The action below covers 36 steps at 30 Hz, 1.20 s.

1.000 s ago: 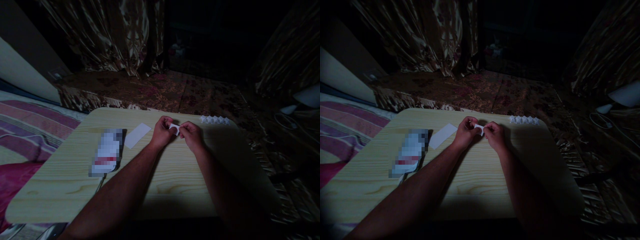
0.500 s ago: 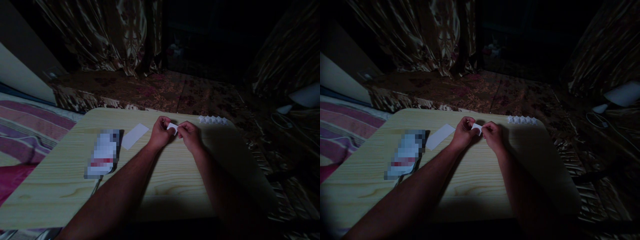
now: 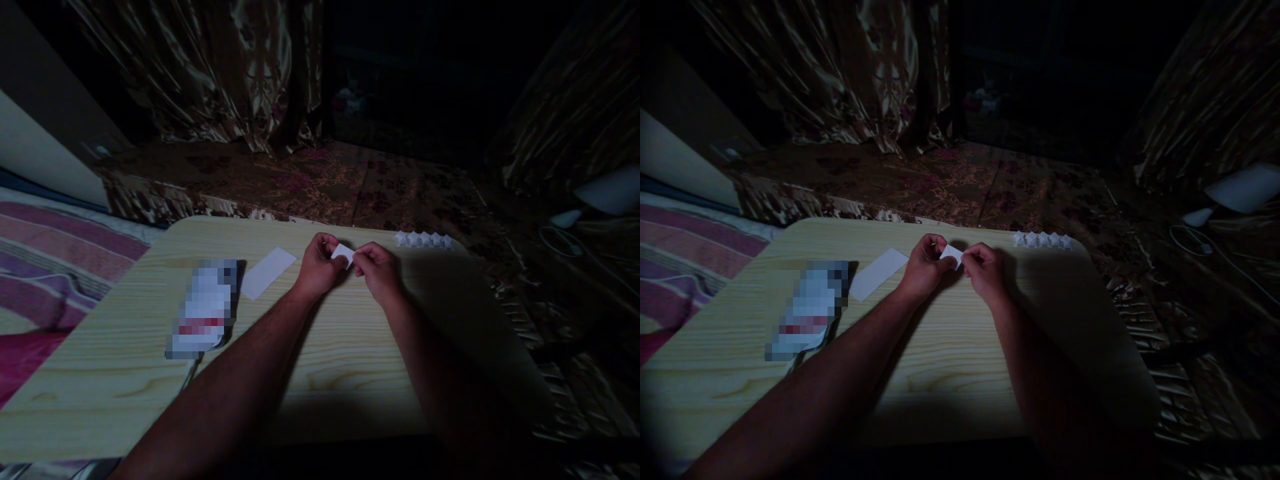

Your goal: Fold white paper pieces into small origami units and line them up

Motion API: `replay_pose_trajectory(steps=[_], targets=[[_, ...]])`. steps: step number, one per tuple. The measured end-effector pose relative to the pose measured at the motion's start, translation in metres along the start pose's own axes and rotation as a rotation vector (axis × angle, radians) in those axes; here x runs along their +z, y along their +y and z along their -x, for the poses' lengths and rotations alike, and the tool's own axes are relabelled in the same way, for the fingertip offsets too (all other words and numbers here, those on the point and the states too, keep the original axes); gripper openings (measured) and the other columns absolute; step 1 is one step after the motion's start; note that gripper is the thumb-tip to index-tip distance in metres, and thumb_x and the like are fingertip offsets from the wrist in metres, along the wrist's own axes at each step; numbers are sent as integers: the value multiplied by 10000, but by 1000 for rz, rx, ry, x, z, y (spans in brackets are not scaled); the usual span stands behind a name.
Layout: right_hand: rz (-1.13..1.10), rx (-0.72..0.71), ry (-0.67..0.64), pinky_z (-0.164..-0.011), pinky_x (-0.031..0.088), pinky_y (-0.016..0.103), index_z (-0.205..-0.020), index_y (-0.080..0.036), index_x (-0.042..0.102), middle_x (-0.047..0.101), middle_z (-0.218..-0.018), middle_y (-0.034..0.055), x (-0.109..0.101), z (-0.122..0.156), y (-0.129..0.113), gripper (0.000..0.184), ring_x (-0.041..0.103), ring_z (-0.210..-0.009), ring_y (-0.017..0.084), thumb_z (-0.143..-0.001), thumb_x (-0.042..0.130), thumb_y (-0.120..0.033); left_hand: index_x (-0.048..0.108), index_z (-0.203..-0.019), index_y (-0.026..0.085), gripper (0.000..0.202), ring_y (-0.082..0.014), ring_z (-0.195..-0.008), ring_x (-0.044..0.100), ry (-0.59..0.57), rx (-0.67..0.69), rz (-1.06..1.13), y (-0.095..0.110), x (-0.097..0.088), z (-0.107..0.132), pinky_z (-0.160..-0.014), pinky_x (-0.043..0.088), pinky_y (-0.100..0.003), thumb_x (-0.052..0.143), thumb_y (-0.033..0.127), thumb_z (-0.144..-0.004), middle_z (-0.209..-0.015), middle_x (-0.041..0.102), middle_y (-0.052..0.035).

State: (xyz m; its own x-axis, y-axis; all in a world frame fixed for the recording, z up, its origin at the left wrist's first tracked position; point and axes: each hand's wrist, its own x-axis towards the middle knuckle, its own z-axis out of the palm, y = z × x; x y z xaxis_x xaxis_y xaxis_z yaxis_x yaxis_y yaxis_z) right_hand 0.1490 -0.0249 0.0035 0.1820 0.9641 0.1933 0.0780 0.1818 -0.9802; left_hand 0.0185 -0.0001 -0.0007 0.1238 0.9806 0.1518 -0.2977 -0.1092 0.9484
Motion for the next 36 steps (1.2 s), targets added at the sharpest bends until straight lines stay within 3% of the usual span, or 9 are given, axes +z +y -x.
replay_pose_trajectory(steps=[9,22,30,36], targets=[[-17,-21,15,-462,378,210,-710,-189,573,518,-491,-68,-1,-3,5,71,471,-436,84,-723,593,-256,445,-979,194,479,-107,-604,567,-77,17,6,-3,-1,0,-570,422,-217,685,69,-584,-699,592,45],[11,3,-70,-445,350,210,-676,-191,551,515,-497,-65,2,0,5,44,451,-434,84,-693,581,-218,467,-969,192,447,-96,-586,547,56,-4,42,2,0,0,-558,398,-207,686,114,-588,-710,603,37],[43,23,-130,-434,323,211,-676,-192,559,504,-504,-64,1,0,6,67,445,-444,86,-681,603,-242,476,-960,189,415,-89,-583,537,44,-1,39,1,-1,0,-563,400,-206,668,110,-601,-720,601,32],[-1,68,-55,-411,319,209,-679,-191,554,501,-494,-68,0,-1,2,90,426,-412,78,-682,616,-255,491,-972,177,422,-94,-617,553,1,6,7,4,1,1,-597,416,-214,692,118,-605,-745,622,22]])
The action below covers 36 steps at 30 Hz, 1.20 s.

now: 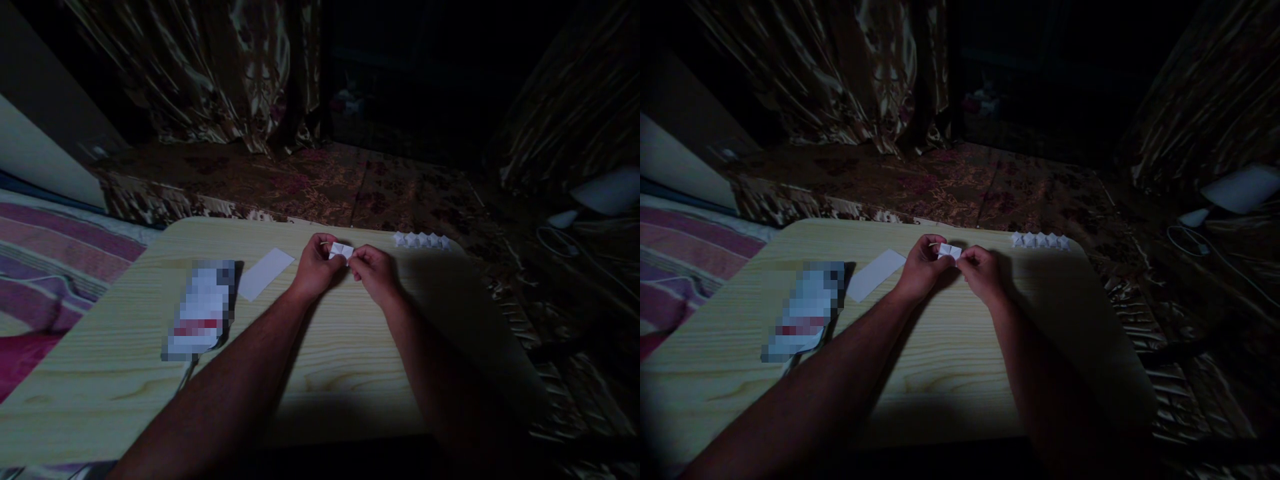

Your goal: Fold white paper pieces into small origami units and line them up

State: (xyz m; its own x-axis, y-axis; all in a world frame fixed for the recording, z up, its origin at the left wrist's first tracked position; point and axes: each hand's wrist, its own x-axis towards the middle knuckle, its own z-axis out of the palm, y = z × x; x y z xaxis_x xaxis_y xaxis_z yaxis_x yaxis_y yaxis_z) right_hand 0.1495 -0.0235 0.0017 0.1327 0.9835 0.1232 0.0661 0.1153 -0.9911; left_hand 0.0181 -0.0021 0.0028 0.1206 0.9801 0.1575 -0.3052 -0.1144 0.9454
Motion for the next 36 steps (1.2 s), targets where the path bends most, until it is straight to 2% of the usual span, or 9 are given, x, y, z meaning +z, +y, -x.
replay_pose_trajectory(steps=[4,8,14,17,24,31,36], targets=[[-45,-14,27,-410,330,208,-691,-194,553,497,-484,-70,-1,-1,1,103,426,-409,78,-696,613,-278,544,-948,153,375,-112,-676,580,-57,-22,-57,-1,-1,1,-654,437,-235,728,189,-623,-806,652,-11],[-71,-9,0,-418,353,208,-700,-200,547,513,-489,-67,-2,-3,4,114,448,-419,84,-704,612,-294,602,-833,127,236,-99,-604,533,-123,-86,-178,-5,-5,0,-572,397,-226,703,283,-687,-758,642,-25],[-18,-15,-19,-425,326,207,-637,-194,525,500,-477,-70,-3,-3,4,114,428,-418,76,-681,606,-261,584,-790,147,199,-67,-455,420,-117,-114,-181,-10,-7,-1,-439,269,-211,686,292,-700,-587,551,29],[-4,-34,-16,-429,307,207,-636,-190,536,485,-464,-72,-3,-3,4,104,413,-420,74,-684,602,-254,579,-775,151,193,-64,-440,412,-123,-104,-171,-10,-6,-1,-432,267,-208,687,291,-700,-568,536,34],[-8,21,-18,-425,312,214,-673,-187,546,508,-486,-66,-3,-3,3,102,419,-417,77,-681,600,-273,570,-737,152,214,-69,-454,428,-118,-101,-146,-9,-6,0,-431,278,-198,711,303,-681,-576,535,27],[-14,1,16,-402,276,215,-658,-177,559,474,-453,-73,-4,-4,3,66,391,-406,74,-666,594,-233,601,-967,147,335,-78,-546,496,-115,-33,-129,-8,-4,1,-497,357,-193,725,270,-681,-714,609,-2],[-41,18,-7,-411,300,216,-673,-180,555,489,-470,-71,-4,-4,5,63,402,-408,75,-671,584,-236,580,-985,149,376,-78,-532,506,-100,-40,-93,-5,-3,1,-502,360,-190,740,240,-657,-697,621,3]])
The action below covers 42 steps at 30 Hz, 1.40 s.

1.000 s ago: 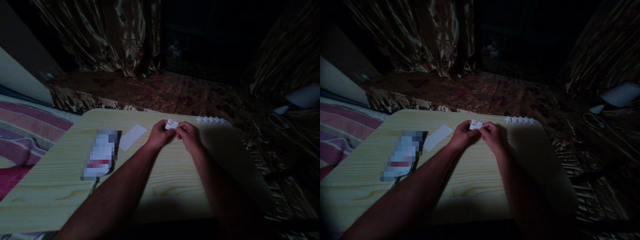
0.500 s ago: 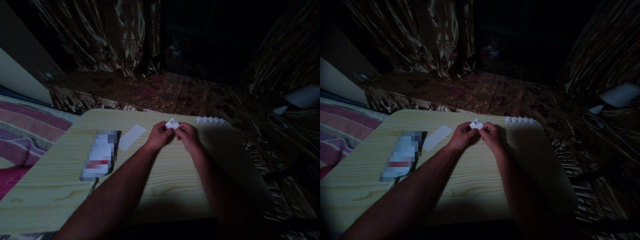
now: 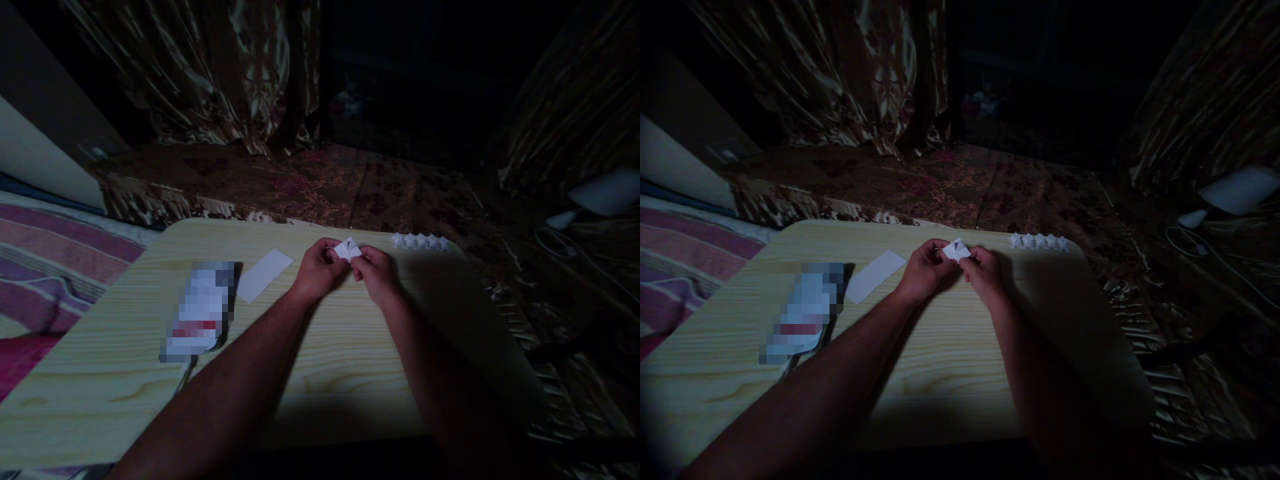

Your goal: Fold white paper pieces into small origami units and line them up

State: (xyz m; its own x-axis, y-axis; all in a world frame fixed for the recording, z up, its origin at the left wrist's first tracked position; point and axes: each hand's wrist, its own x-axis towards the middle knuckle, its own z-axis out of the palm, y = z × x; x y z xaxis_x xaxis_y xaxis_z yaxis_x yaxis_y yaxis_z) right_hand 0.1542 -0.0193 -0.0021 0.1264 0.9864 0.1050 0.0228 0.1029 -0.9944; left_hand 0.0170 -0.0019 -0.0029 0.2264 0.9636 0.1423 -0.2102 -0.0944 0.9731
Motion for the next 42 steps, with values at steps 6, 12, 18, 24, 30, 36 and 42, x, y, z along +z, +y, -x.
replay_pose_trajectory(steps=[6,12,18,24,30,36,42], targets=[[15,-1,-5,-414,297,218,-650,-185,544,490,-474,-64,-1,0,1,72,401,-413,77,-673,578,-244,570,-967,156,393,-86,-528,525,0,-20,19,1,0,1,-507,369,-194,759,226,-629,-678,625,10],[51,18,-4,-414,286,221,-641,-191,535,479,-461,-62,0,1,-2,83,392,-411,80,-677,577,-253,574,-951,155,388,-80,-507,508,-2,-24,26,2,1,1,-496,366,-194,764,231,-621,-663,619,14],[58,30,1,-407,270,221,-641,-188,537,463,-444,-67,1,3,-7,86,381,-405,79,-679,582,-251,564,-971,159,400,-78,-511,505,-30,-6,-13,1,0,1,-499,365,-194,761,239,-633,-669,616,15],[45,36,1,-412,287,230,-656,-190,553,469,-445,-63,2,4,-8,85,385,-408,86,-677,593,-262,564,-951,154,413,-83,-530,516,-13,-24,19,2,1,1,-513,366,-194,777,233,-606,-654,610,20],[61,18,7,-412,266,227,-617,-195,519,450,-435,-67,3,5,-10,119,374,-408,83,-674,597,-264,565,-952,157,412,-75,-515,499,-26,-13,14,4,2,4,-509,357,-189,778,255,-614,-639,599,29],[36,10,-3,-422,277,227,-631,-197,522,462,-455,-66,3,5,-7,114,382,-421,87,-685,592,-268,560,-958,159,411,-77,-524,510,-23,-10,6,3,1,4,-505,353,-187,776,256,-622,-666,615,18],[38,-12,19,-422,261,222,-616,-195,507,450,-452,-72,3,6,-8,109,369,-421,80,-679,584,-240,555,-965,156,409,-70,-511,490,-53,1,-18,0,1,4,-498,343,-184,770,261,-633,-649,600,27]])
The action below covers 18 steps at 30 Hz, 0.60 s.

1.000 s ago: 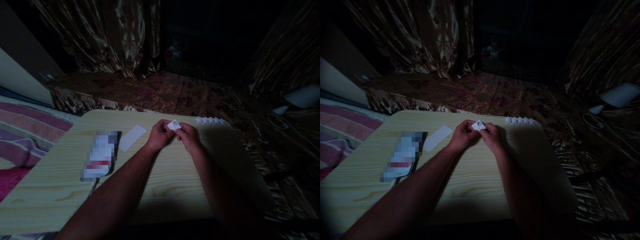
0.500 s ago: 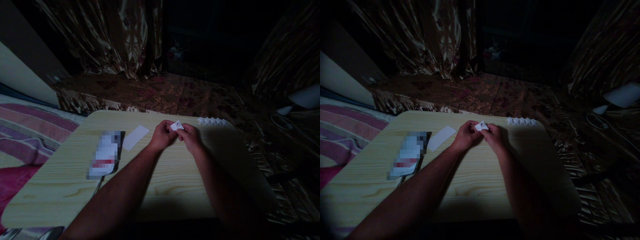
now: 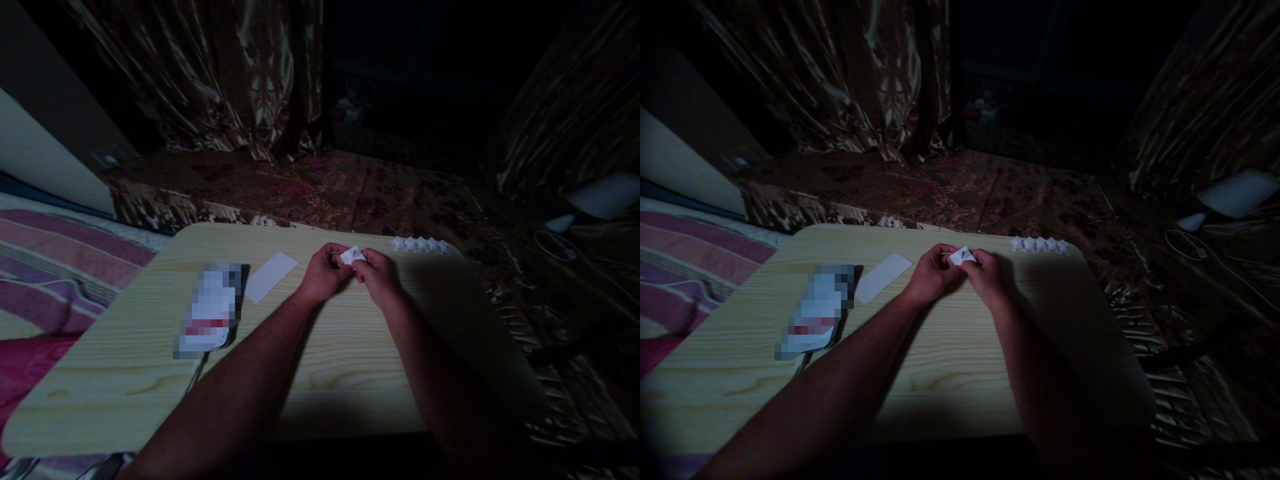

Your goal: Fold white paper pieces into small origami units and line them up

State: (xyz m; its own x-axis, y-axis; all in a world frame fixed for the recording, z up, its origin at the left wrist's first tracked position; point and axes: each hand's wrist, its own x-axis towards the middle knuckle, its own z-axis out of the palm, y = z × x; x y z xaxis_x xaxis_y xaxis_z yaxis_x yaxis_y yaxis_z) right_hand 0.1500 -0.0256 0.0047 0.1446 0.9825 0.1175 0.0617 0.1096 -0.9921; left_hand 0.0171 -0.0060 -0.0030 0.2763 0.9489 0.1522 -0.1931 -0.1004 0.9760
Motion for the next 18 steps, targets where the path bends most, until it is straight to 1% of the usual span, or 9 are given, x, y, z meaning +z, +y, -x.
replay_pose_trajectory(steps=[4,7,9,11,12,13,15,16,18], targets=[[0,33,-15,-404,254,223,-642,-195,532,447,-444,-74,2,0,0,124,368,-409,83,-691,606,-283,554,-953,155,404,-77,-530,507,24,1,38,-2,0,-2,-510,356,-191,767,253,-625,-674,607,23],[11,38,-10,-400,273,222,-737,-180,608,481,-471,-65,-1,-5,1,159,388,-410,87,-704,630,-334,558,-937,151,384,-76,-515,492,111,-6,35,-5,-2,-6,-498,354,-194,757,248,-623,-664,601,26],[13,-16,135,-414,303,219,-776,-167,638,551,-546,-41,-5,-8,-3,208,418,-433,83,-689,660,-355,568,-928,151,371,-70,-493,464,196,-4,2,-7,-3,-8,-483,341,-192,750,244,-619,-629,570,42],[12,-110,189,-429,320,219,-788,-157,659,589,-601,-19,-9,-6,-16,240,434,-451,79,-700,674,-379,576,-919,152,360,-72,-495,464,230,-5,-9,-8,-4,-9,-482,341,-194,744,234,-612,-623,561,45],[5,-151,142,-435,325,221,-799,-156,669,595,-607,-14,-10,-2,-27,252,435,-453,79,-717,672,-395,578,-912,152,356,-72,-495,465,234,-6,-8,-8,-4,-9,-480,339,-194,743,230,-607,-624,562,44],[-1,-189,38,-441,328,222,-809,-158,680,588,-595,-14,-10,6,-41,268,436,-454,80,-740,662,-417,577,-909,152,355,-73,-497,469,229,-9,2,-7,-4,-9,-480,338,-195,742,228,-604,-629,568,41],[-16,-285,-267,-459,353,232,-784,-163,696,581,-595,-4,-7,30,-72,331,460,-473,87,-797,612,-483,572,-909,150,353,-77,-501,479,216,-23,18,-5,-3,-9,-482,339,-198,737,224,-606,-638,579,33],[-37,-359,-421,-479,380,237,-778,-166,701,583,-604,4,-5,46,-89,379,487,-496,93,-834,562,-514,569,-913,148,353,-81,-508,487,207,-31,22,-5,-3,-9,-487,345,-200,734,221,-610,-645,584,27],[-23,-506,-705,-566,452,251,-851,-171,704,619,-703,29,-1,78,-118,422,568,-605,112,-896,474,-521,570,-912,146,338,-82,-516,488,208,-36,-9,-5,-4,-9,-493,352,-202,724,210,-617,-644,577,27]])
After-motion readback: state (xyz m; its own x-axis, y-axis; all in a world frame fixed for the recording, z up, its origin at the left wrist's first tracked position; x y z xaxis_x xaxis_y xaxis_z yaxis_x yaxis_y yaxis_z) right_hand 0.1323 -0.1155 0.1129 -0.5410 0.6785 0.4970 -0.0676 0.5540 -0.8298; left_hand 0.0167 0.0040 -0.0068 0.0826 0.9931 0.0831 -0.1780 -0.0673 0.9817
